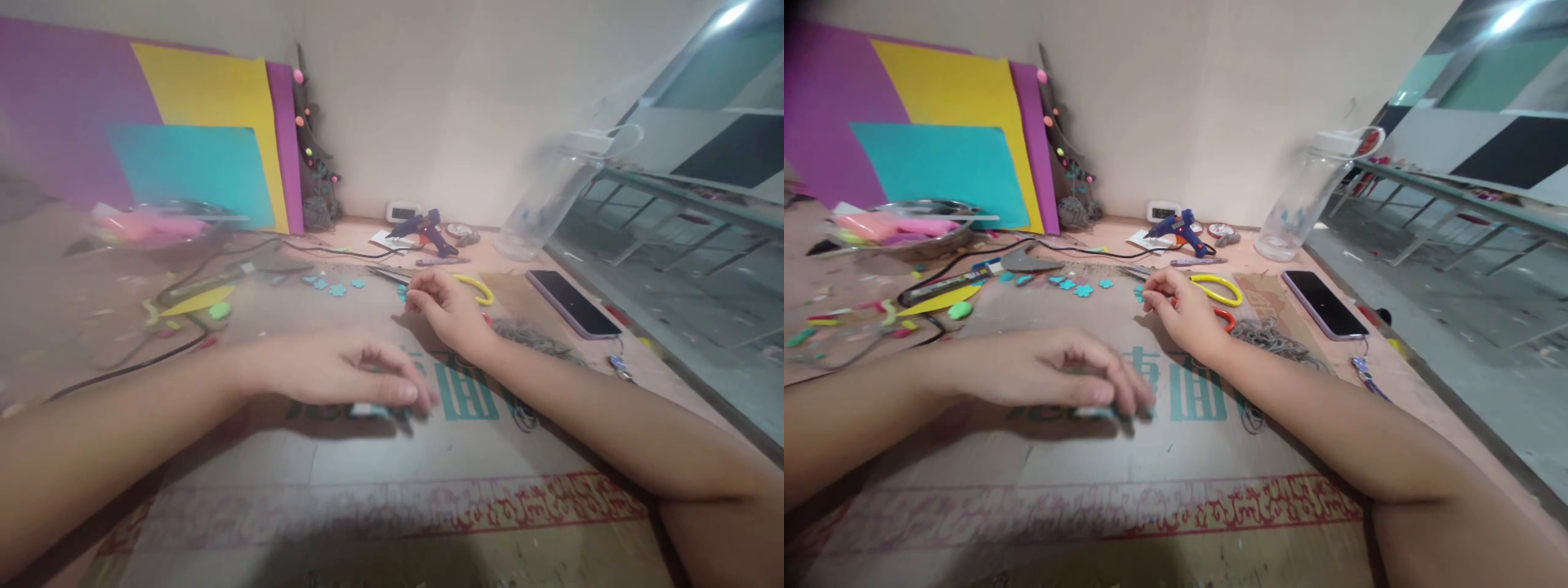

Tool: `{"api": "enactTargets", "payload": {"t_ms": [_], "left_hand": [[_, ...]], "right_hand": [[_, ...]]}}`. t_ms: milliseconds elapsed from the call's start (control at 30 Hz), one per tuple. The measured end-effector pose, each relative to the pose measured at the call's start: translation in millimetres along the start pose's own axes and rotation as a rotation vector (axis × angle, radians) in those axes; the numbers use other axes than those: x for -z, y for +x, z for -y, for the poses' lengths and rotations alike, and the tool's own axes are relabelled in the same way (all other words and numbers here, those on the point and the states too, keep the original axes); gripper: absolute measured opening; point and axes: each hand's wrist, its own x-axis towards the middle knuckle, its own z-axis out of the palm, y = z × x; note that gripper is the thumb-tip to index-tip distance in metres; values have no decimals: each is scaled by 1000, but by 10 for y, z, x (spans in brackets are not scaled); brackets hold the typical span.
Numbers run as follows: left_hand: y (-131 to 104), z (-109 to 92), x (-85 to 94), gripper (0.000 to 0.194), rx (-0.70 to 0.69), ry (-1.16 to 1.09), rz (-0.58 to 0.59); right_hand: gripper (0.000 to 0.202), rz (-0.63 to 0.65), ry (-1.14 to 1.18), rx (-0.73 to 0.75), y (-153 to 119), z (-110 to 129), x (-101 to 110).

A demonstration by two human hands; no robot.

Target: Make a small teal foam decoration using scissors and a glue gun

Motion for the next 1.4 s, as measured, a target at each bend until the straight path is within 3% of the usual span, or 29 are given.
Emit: {"api": "enactTargets", "payload": {"t_ms": [67,133,167,200,267,300,333,400,467,500,567,667,733,800,867,967,1000,1067,1133,1200,1267,1300,1333,1400], "left_hand": [[35,109,-29,42,70,246,-276],[64,230,-76,59,165,507,-411],[68,254,-97,66,207,534,-425],[65,242,-113,66,185,492,-350],[43,127,-132,47,6,253,-66],[33,51,-137,47,-65,118,116],[27,-14,-142,53,-76,7,182],[36,-55,-156,46,-2,-59,8],[67,50,-169,45,73,170,-304],[88,144,-170,49,124,333,-385],[140,353,-155,73,241,556,-442],[250,560,-97,84,272,651,-381],[334,562,-64,87,256,670,-349],[392,450,-64,87,232,641,-304],[395,267,-97,84,125,540,-220],[320,51,-142,49,-47,142,81],[294,37,-140,56,-44,51,74],[270,115,-113,55,67,58,-158],[280,270,-97,47,146,344,-473],[287,370,-150,58,222,588,-500],[254,307,-280,71,246,598,-390],[219,209,-356,70,173,551,-316],[175,81,-425,66,49,458,-192],[84,-197,-496,46,-149,144,202]], "right_hand": [[3,-1,-1,8,-4,4,-2],[3,-3,0,10,-1,5,-3],[3,-4,-2,8,3,6,-3],[3,-3,-3,5,7,8,-4],[3,1,-7,1,14,11,-3],[3,5,-9,3,15,11,-3],[3,9,-10,6,15,10,-2],[4,9,-5,10,13,4,0],[4,2,6,6,11,-7,-1],[5,-2,16,0,13,-14,-3],[7,-12,48,-16,26,-32,-9],[11,-41,128,-52,68,-75,-11],[14,-60,165,-77,108,-115,7],[16,-71,165,-94,153,-164,48],[16,-87,136,-113,200,-212,104],[15,-140,103,-156,256,-257,187],[14,-162,104,-166,268,-263,205],[14,-185,111,-170,281,-260,223],[14,-191,116,-162,283,-249,223],[14,-186,116,-161,282,-242,215],[13,-184,122,-165,282,-244,210],[13,-178,127,-167,282,-249,210],[13,-174,130,-168,283,-256,210],[15,-167,128,-166,284,-269,212]]}}
